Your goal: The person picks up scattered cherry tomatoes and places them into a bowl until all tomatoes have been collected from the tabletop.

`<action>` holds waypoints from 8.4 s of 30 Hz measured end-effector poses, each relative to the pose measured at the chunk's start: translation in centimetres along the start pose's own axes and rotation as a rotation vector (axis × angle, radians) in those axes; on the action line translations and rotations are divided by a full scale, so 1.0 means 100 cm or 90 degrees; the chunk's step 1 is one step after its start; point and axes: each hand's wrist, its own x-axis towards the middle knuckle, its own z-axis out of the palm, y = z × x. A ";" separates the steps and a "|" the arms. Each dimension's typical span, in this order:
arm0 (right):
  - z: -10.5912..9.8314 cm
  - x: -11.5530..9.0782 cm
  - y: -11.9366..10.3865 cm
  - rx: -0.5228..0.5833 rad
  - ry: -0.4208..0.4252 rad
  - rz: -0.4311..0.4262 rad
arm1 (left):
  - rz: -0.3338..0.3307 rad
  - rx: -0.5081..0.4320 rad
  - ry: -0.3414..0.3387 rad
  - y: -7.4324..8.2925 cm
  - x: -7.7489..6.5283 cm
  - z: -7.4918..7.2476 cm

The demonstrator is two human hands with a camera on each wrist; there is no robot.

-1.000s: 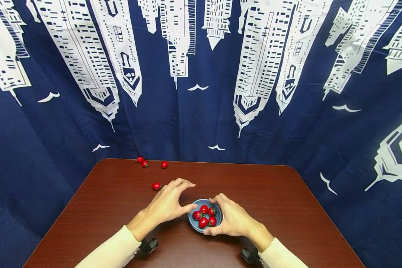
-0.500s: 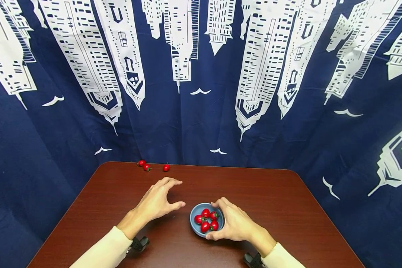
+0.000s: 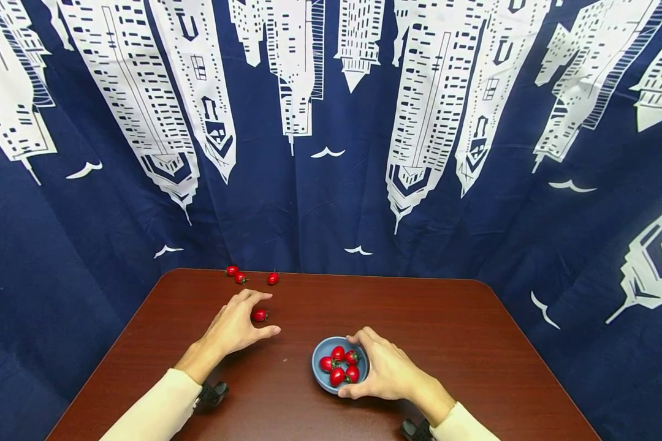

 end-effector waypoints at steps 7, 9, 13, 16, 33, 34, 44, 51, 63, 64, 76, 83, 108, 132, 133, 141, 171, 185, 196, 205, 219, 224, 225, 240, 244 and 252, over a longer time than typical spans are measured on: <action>0.003 -0.002 0.001 0.000 0.001 0.006 | -0.029 -0.026 -0.026 -0.020 0.006 0.005; 0.003 -0.001 0.001 -0.005 0.004 0.005 | -0.023 -0.039 -0.028 -0.026 0.008 0.007; 0.003 -0.001 0.001 -0.009 0.005 0.006 | -0.001 -0.059 -0.038 -0.034 0.012 0.009; 0.002 -0.001 0.001 -0.010 0.001 0.009 | 0.016 -0.075 -0.049 -0.037 0.013 0.008; 0.001 -0.001 -0.002 -0.018 0.005 0.012 | 0.156 -0.132 -0.007 -0.108 0.039 0.057; 0.001 -0.001 -0.002 -0.017 0.005 0.013 | 0.152 -0.135 -0.011 -0.108 0.039 0.057; 0.000 0.000 -0.001 -0.009 0.002 0.007 | 0.128 -0.114 -0.007 -0.104 0.039 0.056; 0.000 0.000 -0.002 -0.004 0.001 0.007 | 0.137 -0.141 0.005 -0.101 0.037 0.053; 0.001 0.000 -0.001 -0.001 -0.002 0.006 | 0.089 -0.149 -0.015 -0.065 0.024 0.026; 0.001 0.000 -0.001 0.001 -0.004 0.007 | 0.076 -0.145 -0.023 -0.058 0.022 0.021; 0.001 0.000 0.000 -0.003 0.000 0.011 | 0.052 -0.104 -0.047 -0.040 0.015 0.008; 0.002 -0.001 -0.001 -0.005 0.001 0.018 | 0.060 -0.120 -0.051 -0.030 0.009 0.004; 0.001 -0.002 0.001 -0.002 0.001 0.011 | 0.197 -0.135 -0.025 0.025 -0.008 -0.003; 0.002 0.000 0.001 -0.009 0.003 0.010 | 0.296 -0.163 -0.078 0.080 -0.018 0.000; 0.002 0.000 0.001 -0.009 0.003 0.011 | 0.298 -0.165 -0.086 0.082 -0.018 0.001; 0.001 0.000 0.001 -0.017 0.000 0.007 | 0.307 -0.175 -0.130 0.095 -0.025 0.009; 0.001 -0.001 0.001 -0.004 -0.005 -0.002 | 0.298 -0.088 -0.175 0.107 -0.032 0.017; 0.002 -0.001 0.001 -0.003 -0.002 -0.003 | 0.279 -0.076 -0.151 0.098 -0.032 0.018; 0.002 -0.001 -0.001 -0.015 0.002 0.000 | 0.231 -0.078 -0.116 0.084 -0.022 0.016; 0.000 -0.002 0.003 -0.005 0.000 0.005 | 0.163 -0.100 -0.079 0.066 -0.008 0.020; 0.005 -0.002 0.004 0.000 0.003 0.016 | 0.065 -0.093 -0.036 0.031 0.027 0.023; 0.005 0.000 0.003 0.000 0.004 0.011 | 0.022 -0.077 -0.021 0.016 0.039 0.021; 0.005 0.000 0.003 0.001 0.003 0.011 | 0.014 -0.076 -0.018 0.013 0.041 0.021; 0.004 -0.002 0.001 0.004 0.002 0.000 | -0.052 -0.059 -0.015 -0.025 0.078 0.034; 0.004 -0.003 0.002 0.002 0.007 0.002 | -0.050 -0.069 -0.042 -0.034 0.092 0.041; 0.005 -0.001 0.003 0.008 -0.001 0.000 | -0.068 -0.064 -0.109 -0.039 0.104 0.041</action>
